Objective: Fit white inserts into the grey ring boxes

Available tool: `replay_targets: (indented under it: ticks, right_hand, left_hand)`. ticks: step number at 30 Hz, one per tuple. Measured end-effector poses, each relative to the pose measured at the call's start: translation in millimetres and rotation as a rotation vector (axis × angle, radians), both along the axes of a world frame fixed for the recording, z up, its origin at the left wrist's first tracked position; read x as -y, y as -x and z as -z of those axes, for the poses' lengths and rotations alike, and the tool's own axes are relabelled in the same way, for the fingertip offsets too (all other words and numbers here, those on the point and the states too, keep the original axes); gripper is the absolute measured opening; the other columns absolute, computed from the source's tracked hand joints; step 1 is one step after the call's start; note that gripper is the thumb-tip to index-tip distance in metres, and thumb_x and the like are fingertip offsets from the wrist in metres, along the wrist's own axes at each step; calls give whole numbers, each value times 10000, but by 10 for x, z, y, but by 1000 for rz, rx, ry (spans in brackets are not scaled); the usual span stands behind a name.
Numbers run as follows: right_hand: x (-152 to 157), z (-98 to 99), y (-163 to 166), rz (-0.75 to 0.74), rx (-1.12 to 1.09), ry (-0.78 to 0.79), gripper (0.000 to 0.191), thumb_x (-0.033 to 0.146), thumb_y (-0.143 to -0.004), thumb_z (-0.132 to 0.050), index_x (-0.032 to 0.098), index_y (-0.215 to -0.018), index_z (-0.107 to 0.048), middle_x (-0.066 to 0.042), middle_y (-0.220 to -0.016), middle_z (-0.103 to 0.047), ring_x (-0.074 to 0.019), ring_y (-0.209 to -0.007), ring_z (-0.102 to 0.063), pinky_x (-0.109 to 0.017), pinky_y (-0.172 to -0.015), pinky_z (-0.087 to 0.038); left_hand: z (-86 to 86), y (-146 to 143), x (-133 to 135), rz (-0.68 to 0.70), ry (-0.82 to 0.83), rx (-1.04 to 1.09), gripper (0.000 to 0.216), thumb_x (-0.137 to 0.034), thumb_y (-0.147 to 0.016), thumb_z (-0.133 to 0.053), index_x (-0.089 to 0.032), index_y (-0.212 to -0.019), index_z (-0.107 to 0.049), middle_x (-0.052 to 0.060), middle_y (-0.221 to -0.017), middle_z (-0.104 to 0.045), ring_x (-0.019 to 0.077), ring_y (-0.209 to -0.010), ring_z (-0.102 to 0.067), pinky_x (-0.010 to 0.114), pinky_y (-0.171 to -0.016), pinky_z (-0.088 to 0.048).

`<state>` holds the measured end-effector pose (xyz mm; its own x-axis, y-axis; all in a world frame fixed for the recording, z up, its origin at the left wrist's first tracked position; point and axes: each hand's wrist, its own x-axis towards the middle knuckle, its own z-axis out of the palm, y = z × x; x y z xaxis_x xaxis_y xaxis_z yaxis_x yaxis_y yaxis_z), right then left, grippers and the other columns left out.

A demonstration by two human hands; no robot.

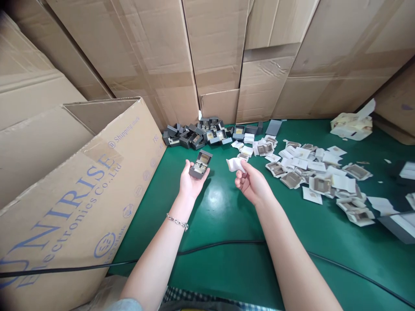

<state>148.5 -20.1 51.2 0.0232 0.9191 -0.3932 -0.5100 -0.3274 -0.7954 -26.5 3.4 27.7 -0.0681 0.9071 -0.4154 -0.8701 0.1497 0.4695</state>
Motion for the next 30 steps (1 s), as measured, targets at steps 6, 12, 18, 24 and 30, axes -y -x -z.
replay_targets:
  ticks: [6,12,18,24,30]
  right_hand:
    - [17,9,37,-84,-93,69,334,428,-735,-649,213,-669,-402,129,-366,-174,-47,-309,-191,-155,-310,-227]
    - [-25,229,63,-32,626,-80,254,391,-713,-676,166,-666,-567,61,-443,-429,-46,-369,-369,-157,-340,-274]
    - [-24,192,95,-11,503,-137,212,361,-711,-690,175,-738,-590,-23,-698,-652,-141,-638,-639,-198,-534,-512]
    - [29,76,112,-148,137,-139,335,314,-572,-805,171,-691,-526,-60,-839,-690,-171,-837,-661,-200,-688,-538]
    - [27,71,145,-61,187,-278,378,304,-528,-820,179,-700,-507,-25,-763,-685,-175,-757,-655,-272,-707,-536]
  left_hand:
    - [-10,-27,8,-7,28,44,155,-221,-790,-549,-181,-940,-550,89,-974,-629,185,-890,-624,329,-787,-534]
    - [32,-57,1,23,98,88,154,-288,-799,-532,-169,-892,-562,76,-896,-618,183,-812,-626,324,-710,-540]
    - [15,-145,25,121,43,20,140,-237,-814,-527,-153,-917,-571,68,-867,-621,143,-685,-599,266,-583,-494]
    - [8,-190,71,298,34,-29,132,-227,-803,-518,-122,-858,-577,68,-753,-630,150,-638,-599,285,-620,-508]
    - [-36,-184,122,469,49,-53,212,-249,-815,-487,-84,-880,-602,100,-767,-655,169,-660,-630,292,-648,-517]
